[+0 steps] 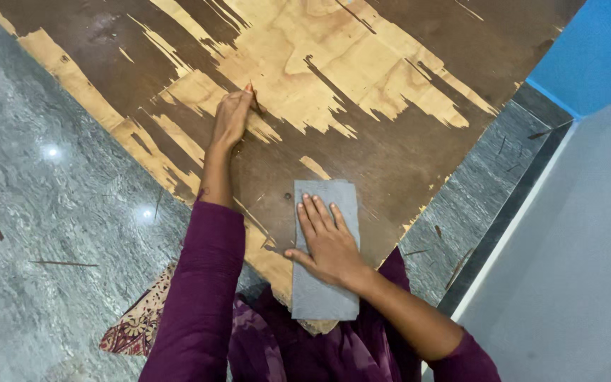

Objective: The person sands a large wooden board using a grey sanding block. They move the block back and forth across the surface, occasionally using their left hand to peel away loose material or debris from the wood.

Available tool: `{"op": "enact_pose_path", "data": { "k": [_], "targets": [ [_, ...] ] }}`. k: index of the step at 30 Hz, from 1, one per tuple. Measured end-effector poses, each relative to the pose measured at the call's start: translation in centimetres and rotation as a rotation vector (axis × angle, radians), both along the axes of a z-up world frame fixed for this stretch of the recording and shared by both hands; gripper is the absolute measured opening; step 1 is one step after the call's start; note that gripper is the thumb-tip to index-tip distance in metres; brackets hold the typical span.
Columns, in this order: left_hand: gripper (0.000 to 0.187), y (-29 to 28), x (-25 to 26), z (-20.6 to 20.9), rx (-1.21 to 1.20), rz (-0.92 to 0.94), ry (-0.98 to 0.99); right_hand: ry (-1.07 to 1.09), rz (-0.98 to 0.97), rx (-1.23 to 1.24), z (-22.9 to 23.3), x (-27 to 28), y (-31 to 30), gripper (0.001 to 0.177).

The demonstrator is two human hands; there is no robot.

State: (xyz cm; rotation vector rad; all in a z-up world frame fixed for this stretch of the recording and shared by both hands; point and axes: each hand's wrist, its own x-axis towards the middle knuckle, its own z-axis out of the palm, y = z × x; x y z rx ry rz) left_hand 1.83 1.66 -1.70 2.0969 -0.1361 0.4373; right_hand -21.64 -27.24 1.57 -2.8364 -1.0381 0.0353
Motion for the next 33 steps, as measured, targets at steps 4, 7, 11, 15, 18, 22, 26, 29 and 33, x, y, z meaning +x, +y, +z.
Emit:
{"op": "enact_pose_path", "data": {
  "k": [4,7,11,15,18,22,26,29,33],
  "targets": [
    [0.055,-0.2,-0.6,0.4,-0.069,-0.056,0.108,0.04,0.044,0.024,0.4,4.6,1.0,0.096],
    [0.043,-0.3,-0.5,0.3,-0.009,-0.046,0.009,0.049,-0.039,0.057,0.1,9.0,0.2,0.097],
    [0.036,-0.2,-0.4,0.4,0.073,-0.045,-0.012,0.066,-0.226,0.055,-0.6,14.9,-3.0,0.098],
    [0.034,-0.7,-0.9,1.4,0.039,0.009,0.099,0.068,-0.409,0.067,-0.8,18.7,-7.8,0.099],
    [0.026,-0.9,-1.0,1.3,-0.001,-0.007,0.087,0.042,-0.508,0.107,-0.9,19.8,-10.9,0.098],
    [0.016,-0.5,-0.7,-0.1,0.18,-0.032,-0.036,-0.031,-0.588,0.106,-1.6,19.2,-11.8,0.097],
    [0.024,-0.9,-0.8,-1.3,0.323,-0.004,-0.042,-0.06,-0.575,0.13,-1.4,16.8,-11.7,0.096],
    [0.043,-1.1,-0.6,-1.7,0.48,0.02,-0.006,-0.071,-0.56,0.111,-1.4,13.8,-11.3,0.095],
    [0.062,-0.9,-0.7,-1.1,0.62,-0.014,0.11,-0.061,-0.493,0.093,-1.2,8.6,-10.3,0.095]
  ]
}}
